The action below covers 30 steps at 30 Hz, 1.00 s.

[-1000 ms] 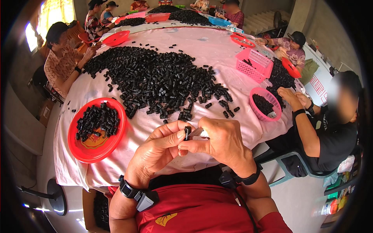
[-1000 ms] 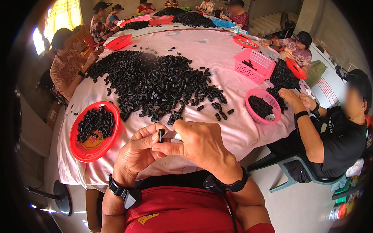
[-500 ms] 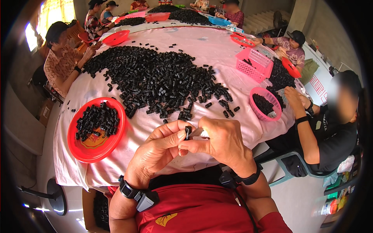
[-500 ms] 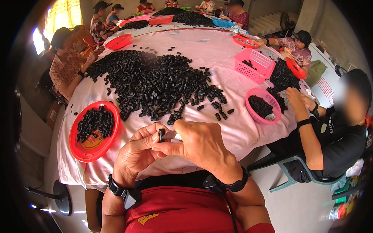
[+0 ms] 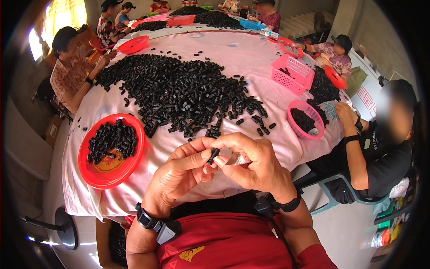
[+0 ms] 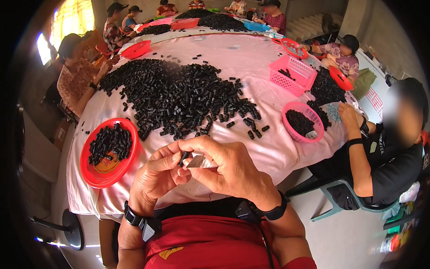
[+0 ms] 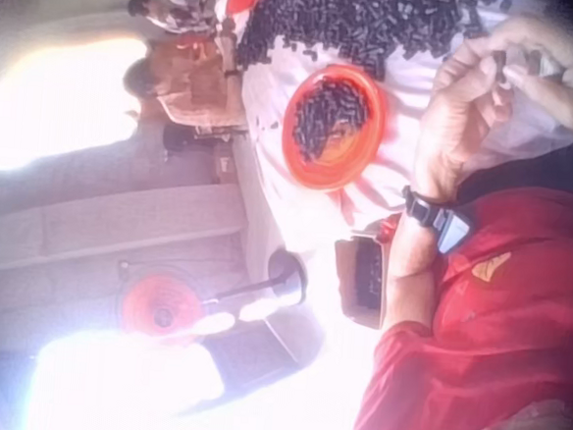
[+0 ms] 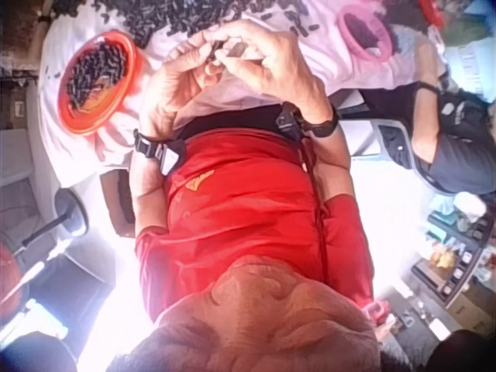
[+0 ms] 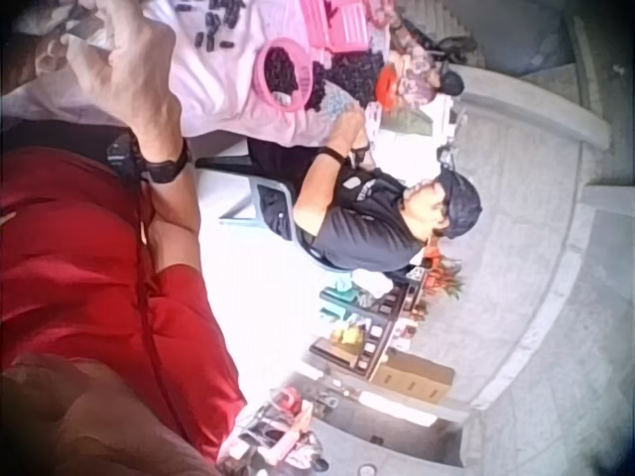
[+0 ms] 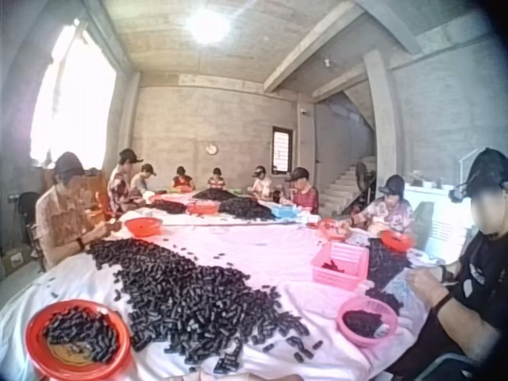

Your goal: Assembling small black plastic or rubber shoe components by hand.

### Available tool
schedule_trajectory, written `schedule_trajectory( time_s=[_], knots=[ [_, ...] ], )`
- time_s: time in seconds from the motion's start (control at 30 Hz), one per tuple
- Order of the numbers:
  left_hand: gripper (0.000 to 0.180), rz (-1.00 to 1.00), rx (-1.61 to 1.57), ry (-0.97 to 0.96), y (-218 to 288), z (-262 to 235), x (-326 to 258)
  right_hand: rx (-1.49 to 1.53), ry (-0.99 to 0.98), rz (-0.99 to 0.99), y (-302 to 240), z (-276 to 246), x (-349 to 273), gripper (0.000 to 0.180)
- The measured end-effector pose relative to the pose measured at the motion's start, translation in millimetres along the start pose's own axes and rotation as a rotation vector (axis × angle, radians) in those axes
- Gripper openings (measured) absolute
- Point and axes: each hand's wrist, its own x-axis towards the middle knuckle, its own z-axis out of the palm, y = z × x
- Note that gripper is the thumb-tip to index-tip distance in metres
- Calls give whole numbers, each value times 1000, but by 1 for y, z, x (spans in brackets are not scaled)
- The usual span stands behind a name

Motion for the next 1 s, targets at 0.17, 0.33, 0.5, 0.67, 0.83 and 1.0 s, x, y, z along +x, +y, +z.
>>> schedule_trajectory(
  time_s=[0.17, 0.33, 0.5, 0.67, 0.83, 1.0],
  knots=[
    [25, 106, 1, -51, -2, 0, 4, 17, 24, 82, 5, -1, -3, 22],
    [27, 225, 168, 9, -5, 6, 4, 33, 100, 112, 3, 6, -3, 24],
    [26, 238, 218, 45, -7, 7, 3, -87, 113, -44, -1, 9, -4, 26],
    [25, 226, 200, -57, -2, 4, 4, -155, 138, -1, 2, 2, -5, 30],
    [26, 201, 271, -15, -4, 13, 1, -313, 27, 36, -3, -2, 0, 46],
    [27, 188, 250, -30, -5, 9, 1, -350, 69, -14, 3, 2, -2, 50]
  ],
)
